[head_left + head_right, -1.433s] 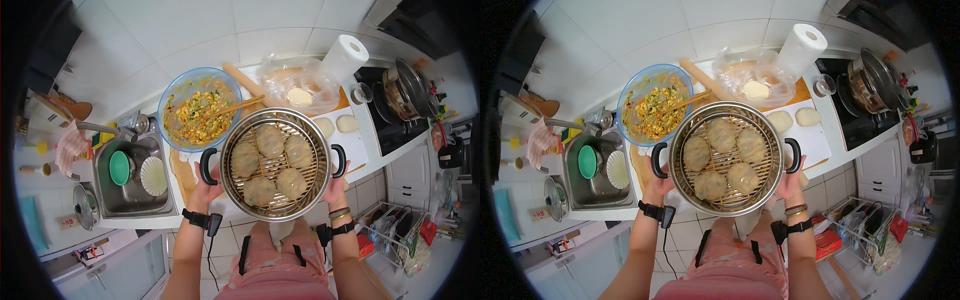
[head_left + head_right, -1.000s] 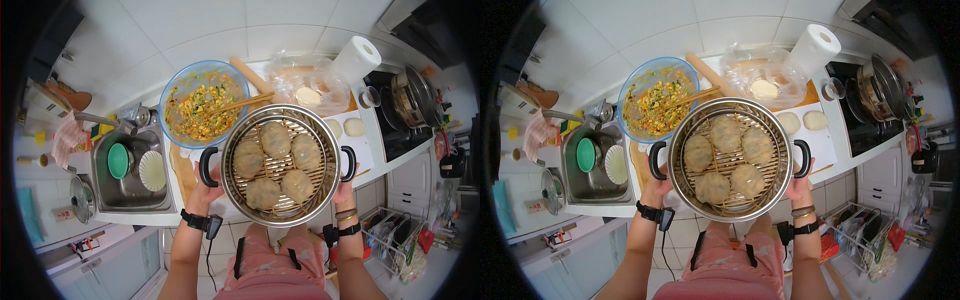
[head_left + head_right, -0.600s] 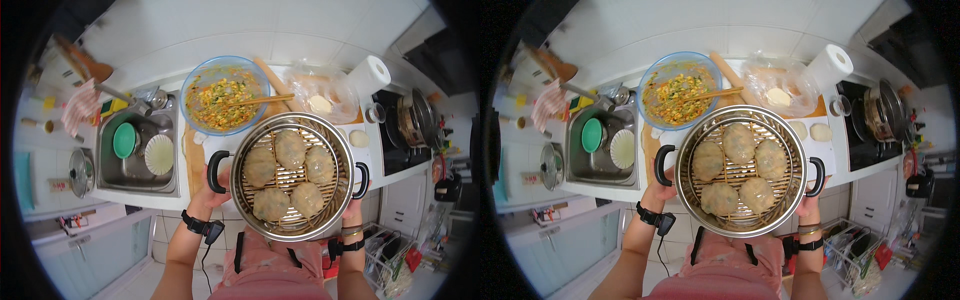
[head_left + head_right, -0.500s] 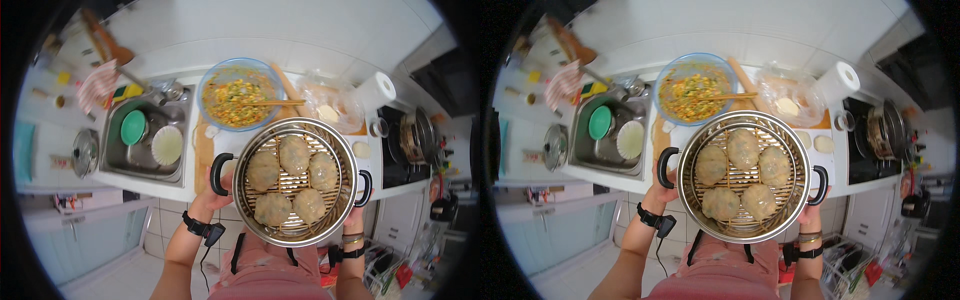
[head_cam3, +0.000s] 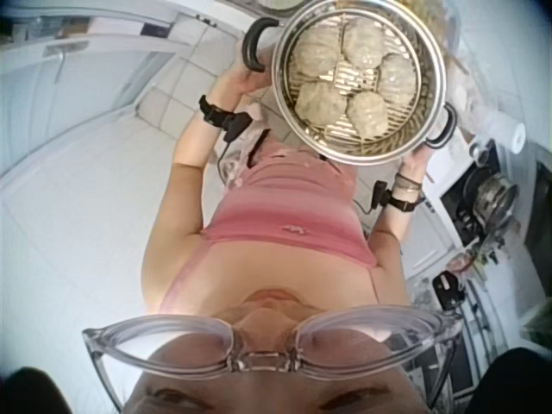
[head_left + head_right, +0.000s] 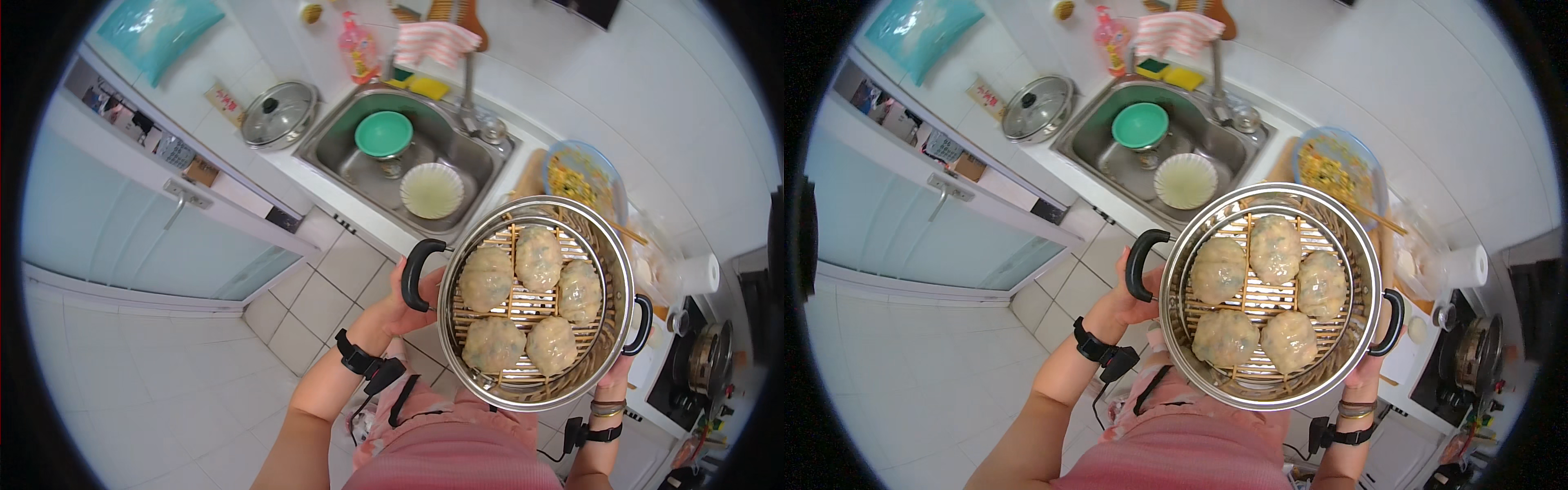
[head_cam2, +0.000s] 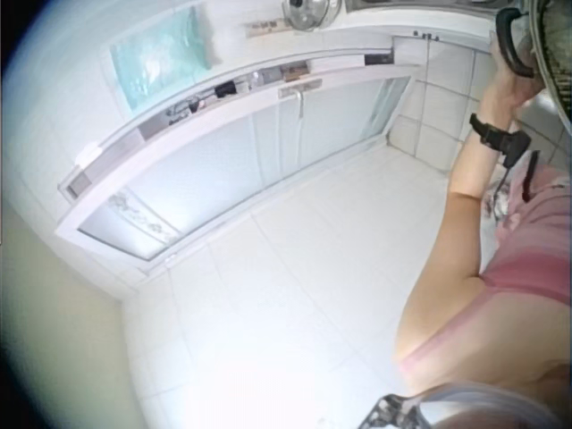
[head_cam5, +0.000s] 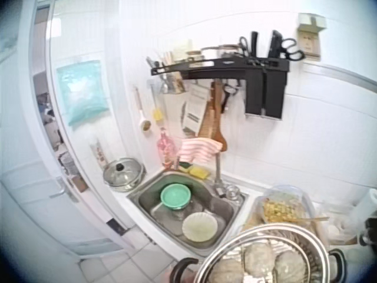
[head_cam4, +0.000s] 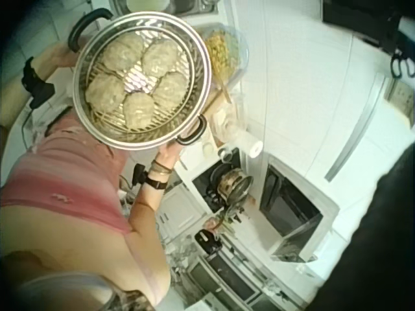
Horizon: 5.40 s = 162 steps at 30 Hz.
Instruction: Checking a steamer for dumplings and flattening dough using a rolling pin.
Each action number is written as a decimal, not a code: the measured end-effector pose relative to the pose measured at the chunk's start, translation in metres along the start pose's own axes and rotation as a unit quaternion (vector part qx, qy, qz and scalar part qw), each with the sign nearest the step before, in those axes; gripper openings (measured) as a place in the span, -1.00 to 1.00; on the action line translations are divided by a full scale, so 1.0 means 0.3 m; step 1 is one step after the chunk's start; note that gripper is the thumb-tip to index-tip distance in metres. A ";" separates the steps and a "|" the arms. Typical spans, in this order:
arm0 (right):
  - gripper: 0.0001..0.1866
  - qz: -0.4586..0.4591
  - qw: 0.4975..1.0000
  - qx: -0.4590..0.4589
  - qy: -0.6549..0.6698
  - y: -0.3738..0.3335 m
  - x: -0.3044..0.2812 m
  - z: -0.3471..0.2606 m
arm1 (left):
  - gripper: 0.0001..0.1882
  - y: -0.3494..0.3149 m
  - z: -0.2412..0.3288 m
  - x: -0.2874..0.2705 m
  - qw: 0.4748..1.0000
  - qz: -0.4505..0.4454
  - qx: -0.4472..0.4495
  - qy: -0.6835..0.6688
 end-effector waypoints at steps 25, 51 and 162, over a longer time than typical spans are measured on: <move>0.15 -0.320 0.934 0.082 0.138 0.218 -0.511 -0.037 | 0.30 0.179 -0.514 0.288 0.965 0.087 0.197 0.152; -0.10 -0.211 0.974 0.075 0.032 0.245 -0.293 -0.151 | 0.28 0.045 -0.637 0.297 0.937 0.163 0.309 0.007; 0.29 -0.542 0.494 0.647 -0.211 0.163 3.992 3.815 | 0.28 -2.880 0.785 -2.559 0.550 0.363 0.661 -0.359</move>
Point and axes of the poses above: each hand's wrist, its own y-axis towards the middle knuckle, its own x-axis out of the palm, z = x × y, the point moved 1 cm from there along y, towards the middle knuckle, and after that the axes turned 9 degrees about -x, right-handed, at the moved point
